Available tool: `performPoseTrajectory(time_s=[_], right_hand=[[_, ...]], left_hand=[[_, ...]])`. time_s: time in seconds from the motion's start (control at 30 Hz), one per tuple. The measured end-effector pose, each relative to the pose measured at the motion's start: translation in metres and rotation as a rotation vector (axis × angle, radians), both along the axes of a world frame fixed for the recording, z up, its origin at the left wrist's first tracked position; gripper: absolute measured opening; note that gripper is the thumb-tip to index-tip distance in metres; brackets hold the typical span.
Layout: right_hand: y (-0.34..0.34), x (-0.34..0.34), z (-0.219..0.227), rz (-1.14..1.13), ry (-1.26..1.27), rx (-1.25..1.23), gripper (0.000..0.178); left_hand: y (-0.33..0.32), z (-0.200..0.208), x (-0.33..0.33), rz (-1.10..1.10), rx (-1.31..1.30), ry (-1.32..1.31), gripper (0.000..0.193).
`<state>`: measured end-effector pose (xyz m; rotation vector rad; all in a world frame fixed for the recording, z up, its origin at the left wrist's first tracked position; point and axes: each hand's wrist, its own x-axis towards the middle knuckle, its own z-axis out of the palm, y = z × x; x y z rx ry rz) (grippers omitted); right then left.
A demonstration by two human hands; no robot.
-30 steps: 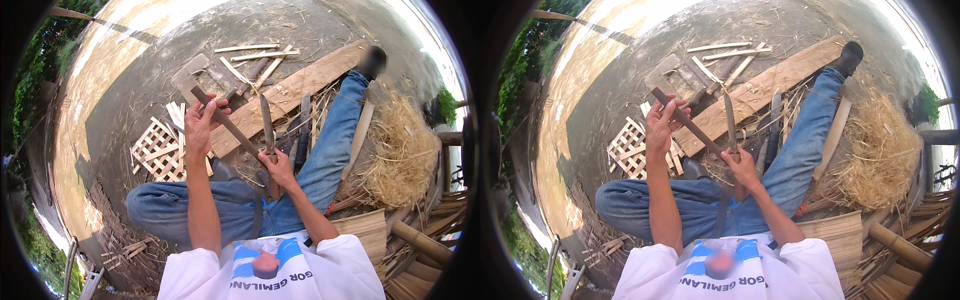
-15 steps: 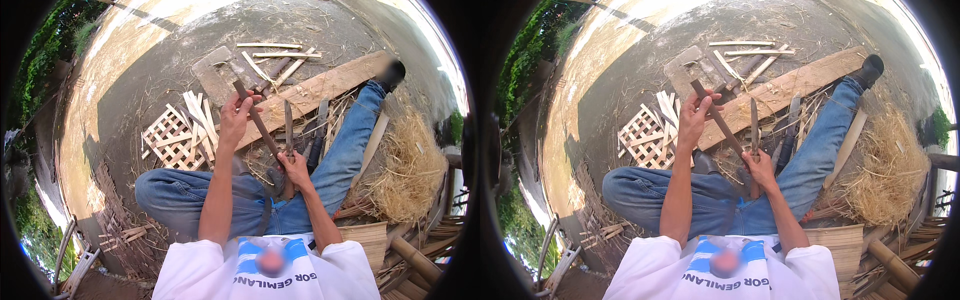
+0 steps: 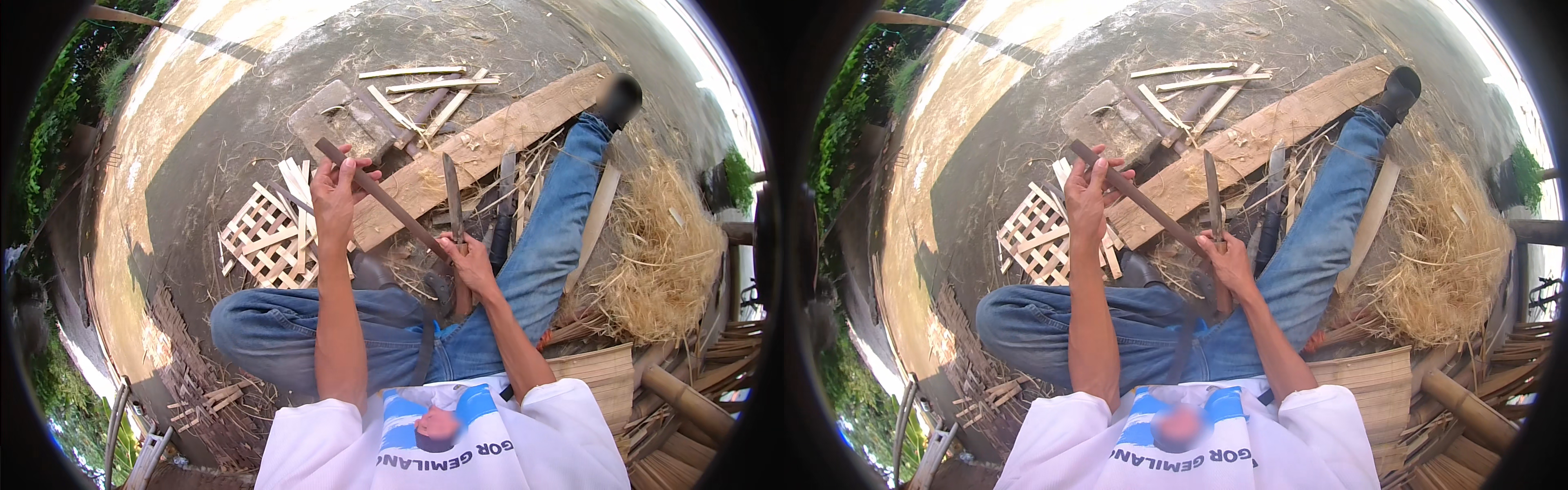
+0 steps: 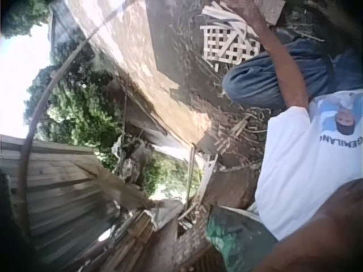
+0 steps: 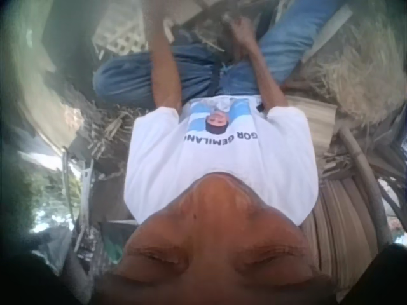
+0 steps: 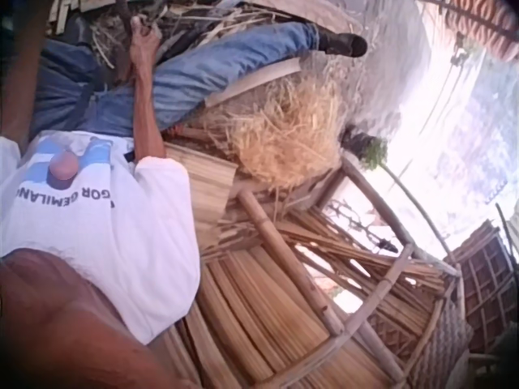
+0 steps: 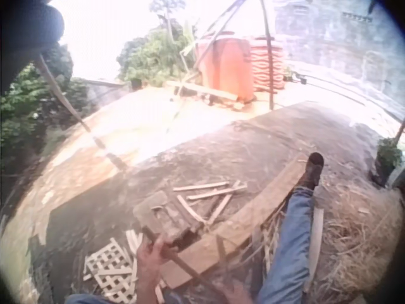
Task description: The person sits on the ground and uses a knife to shave thin strips from small wooden pieces. The person repeatedly holds the wood, shaves it, and places the finished pieces aside.
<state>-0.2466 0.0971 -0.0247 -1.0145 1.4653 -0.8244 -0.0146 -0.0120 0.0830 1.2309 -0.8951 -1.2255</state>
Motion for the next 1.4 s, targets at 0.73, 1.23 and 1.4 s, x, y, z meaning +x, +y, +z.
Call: performPoseTrajectory(time_s=[0.73,1.23,1.4], right_hand=[[0.011,0.004,-0.009,-0.027,-0.198,0.136,0.062],[-0.006,0.059,0.000,0.141,0.026,-0.091,0.055],[-0.010,0.083,0.014,0.158,0.062,-0.333,0.045]], left_hand=[[-0.006,-0.035,0.007,0.401,-0.146,-0.075,0.046],[-0.005,-0.050,0.003,0.565,-0.025,-0.372,0.024],[0.000,-0.043,-0.013,0.541,-0.075,-0.482,0.026]])
